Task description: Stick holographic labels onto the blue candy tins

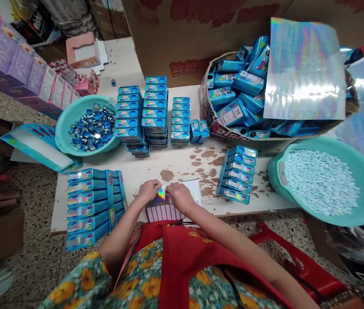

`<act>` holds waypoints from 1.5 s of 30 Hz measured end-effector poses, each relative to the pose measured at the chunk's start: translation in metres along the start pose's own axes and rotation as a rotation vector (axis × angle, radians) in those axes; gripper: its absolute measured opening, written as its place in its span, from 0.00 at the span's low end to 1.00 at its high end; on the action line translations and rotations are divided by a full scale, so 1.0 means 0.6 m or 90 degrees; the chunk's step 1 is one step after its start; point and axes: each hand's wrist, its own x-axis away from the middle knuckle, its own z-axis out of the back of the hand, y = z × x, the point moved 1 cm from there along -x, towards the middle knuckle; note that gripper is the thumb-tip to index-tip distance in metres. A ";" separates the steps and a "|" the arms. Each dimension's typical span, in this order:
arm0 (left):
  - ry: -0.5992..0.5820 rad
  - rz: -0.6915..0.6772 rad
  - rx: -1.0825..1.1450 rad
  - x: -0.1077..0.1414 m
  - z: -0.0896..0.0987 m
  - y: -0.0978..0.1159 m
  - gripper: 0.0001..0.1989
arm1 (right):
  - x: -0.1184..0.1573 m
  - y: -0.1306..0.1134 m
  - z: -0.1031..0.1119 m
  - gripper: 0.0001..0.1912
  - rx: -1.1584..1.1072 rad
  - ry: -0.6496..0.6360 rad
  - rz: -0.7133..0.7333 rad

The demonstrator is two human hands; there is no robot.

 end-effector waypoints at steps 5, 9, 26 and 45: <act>0.051 -0.179 0.163 0.010 0.008 0.050 0.18 | 0.023 0.037 0.056 0.03 -0.321 0.096 -0.167; -0.232 -0.265 0.333 0.011 -0.010 0.131 0.16 | 0.060 0.080 0.096 0.03 -0.472 0.198 -0.241; -0.228 -0.429 0.181 -0.218 -0.080 0.480 0.04 | 0.110 0.366 0.223 0.06 -0.226 0.643 -0.537; 0.016 -0.130 -0.199 -0.133 0.014 0.180 0.14 | 0.117 0.181 0.172 0.14 -0.195 0.535 -0.315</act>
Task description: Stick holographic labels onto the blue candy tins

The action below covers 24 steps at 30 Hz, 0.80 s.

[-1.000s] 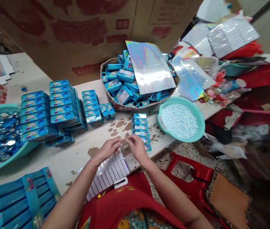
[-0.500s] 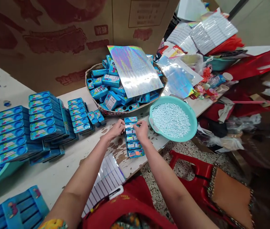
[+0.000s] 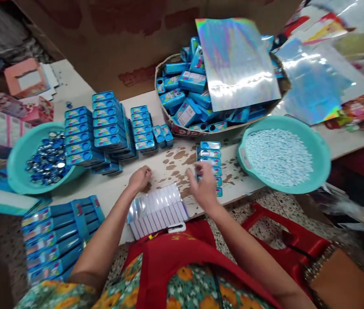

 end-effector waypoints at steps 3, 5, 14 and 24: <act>-0.055 0.099 -0.008 0.082 -0.007 -0.095 0.13 | 0.082 -0.009 -0.083 0.23 -0.043 -0.177 -0.051; -0.084 0.121 0.011 0.122 -0.026 -0.126 0.15 | 0.116 0.017 -0.136 0.27 -0.058 -0.197 -0.151; -0.065 0.082 0.243 0.155 -0.059 -0.163 0.08 | 0.132 0.041 -0.157 0.26 -0.044 -0.207 -0.071; -0.013 0.161 0.287 0.162 -0.064 -0.161 0.09 | 0.163 -0.129 -0.247 0.28 0.201 -0.545 0.277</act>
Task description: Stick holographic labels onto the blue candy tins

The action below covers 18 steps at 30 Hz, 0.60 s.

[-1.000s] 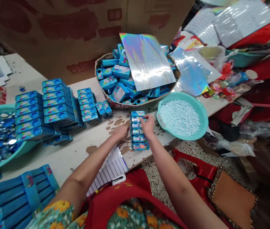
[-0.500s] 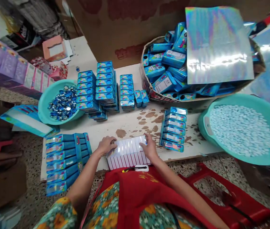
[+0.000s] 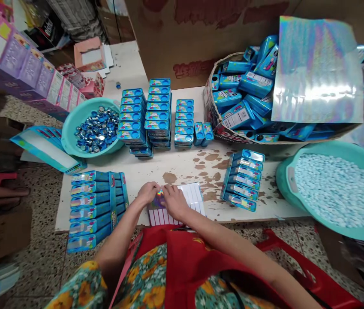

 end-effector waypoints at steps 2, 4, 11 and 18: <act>0.005 0.014 0.027 0.000 0.000 -0.001 0.09 | 0.003 -0.003 -0.011 0.26 0.022 -0.016 0.011; 0.012 0.017 0.047 -0.001 0.000 -0.001 0.08 | 0.010 0.000 -0.013 0.23 0.049 -0.017 0.038; 0.015 0.000 0.059 -0.005 -0.004 -0.006 0.07 | 0.009 -0.002 0.015 0.11 0.084 -0.017 0.061; 0.109 -0.079 0.009 0.011 0.017 0.045 0.12 | 0.015 0.049 0.072 0.03 -0.221 0.052 -0.086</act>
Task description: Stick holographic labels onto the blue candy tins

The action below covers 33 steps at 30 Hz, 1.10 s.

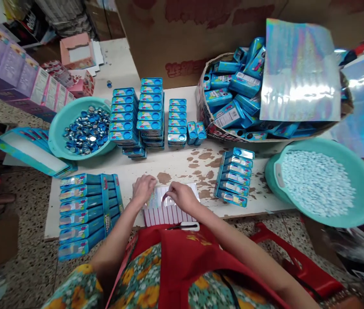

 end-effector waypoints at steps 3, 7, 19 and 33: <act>-0.146 -0.131 0.209 0.005 -0.010 0.061 0.20 | 0.013 0.030 0.052 0.04 -0.161 0.046 -0.040; -0.398 -0.084 0.319 -0.011 -0.059 0.144 0.15 | 0.040 0.075 0.113 0.06 -0.224 0.164 -0.107; -0.306 -0.370 0.174 -0.227 -0.183 0.439 0.04 | 0.013 0.255 0.335 0.08 0.029 0.573 -0.286; -0.147 -0.083 0.224 -0.227 -0.288 0.403 0.06 | -0.010 0.336 0.323 0.26 -0.328 0.646 -0.337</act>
